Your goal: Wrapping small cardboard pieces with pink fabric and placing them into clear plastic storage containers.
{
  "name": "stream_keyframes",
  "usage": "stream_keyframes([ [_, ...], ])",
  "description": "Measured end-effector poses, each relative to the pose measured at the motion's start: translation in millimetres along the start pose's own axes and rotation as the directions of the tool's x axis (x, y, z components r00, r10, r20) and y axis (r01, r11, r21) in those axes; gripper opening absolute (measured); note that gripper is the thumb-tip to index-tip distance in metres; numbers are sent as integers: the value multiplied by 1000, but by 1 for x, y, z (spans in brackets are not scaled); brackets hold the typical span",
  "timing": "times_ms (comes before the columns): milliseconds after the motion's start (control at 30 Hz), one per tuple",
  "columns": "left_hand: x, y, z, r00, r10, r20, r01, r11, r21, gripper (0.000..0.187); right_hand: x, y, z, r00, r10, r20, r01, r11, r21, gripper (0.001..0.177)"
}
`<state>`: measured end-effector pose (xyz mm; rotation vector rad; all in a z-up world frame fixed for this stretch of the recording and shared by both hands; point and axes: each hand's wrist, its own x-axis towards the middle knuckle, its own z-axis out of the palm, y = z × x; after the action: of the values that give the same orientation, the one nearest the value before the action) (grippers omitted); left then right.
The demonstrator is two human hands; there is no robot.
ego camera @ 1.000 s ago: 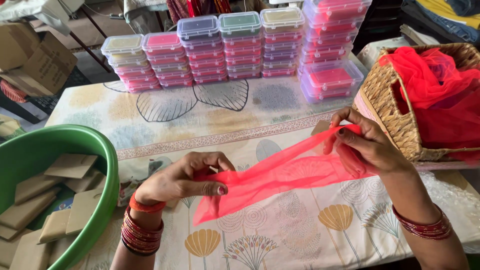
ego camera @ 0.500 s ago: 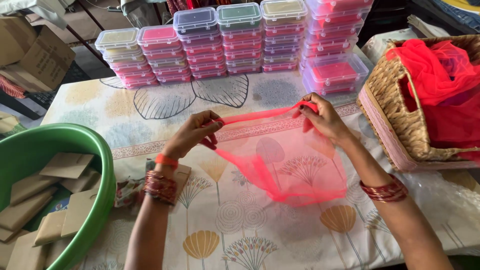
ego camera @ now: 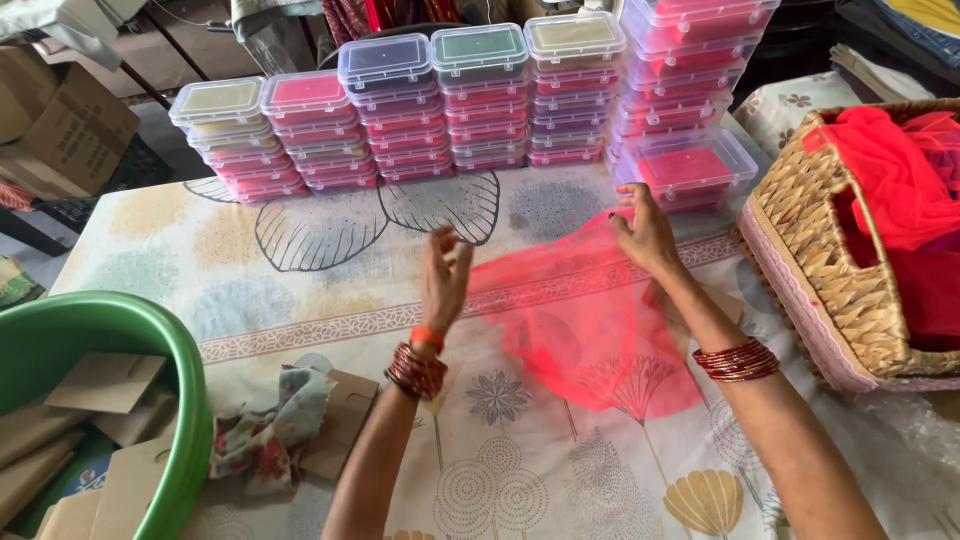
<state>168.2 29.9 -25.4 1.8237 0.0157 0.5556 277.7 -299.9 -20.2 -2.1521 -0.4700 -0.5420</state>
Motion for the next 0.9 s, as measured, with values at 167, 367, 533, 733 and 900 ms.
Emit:
stream_keyframes([
  [167,-73,22,-4,882,440,168,-469,785,405,32,-26,-30,-33,959,-252,-129,226,956,-187,42],
  [367,-143,60,-14,555,447,702,-766,604,221,31,-95,-69,-104,953,-83,292,84,996,10,24],
  [533,-142,86,0,623,459,633,-730,632,260,42,-151,-103,-134,747,-75,661,80,997,22,28],
  [733,-133,60,16,703,307,641,-649,644,404,25,-185,-99,-127,726,-307,615,355,934,46,52],
  [900,-127,80,-15,744,298,599,-613,662,432,8,-191,-78,-119,787,-115,606,142,990,3,18],
])
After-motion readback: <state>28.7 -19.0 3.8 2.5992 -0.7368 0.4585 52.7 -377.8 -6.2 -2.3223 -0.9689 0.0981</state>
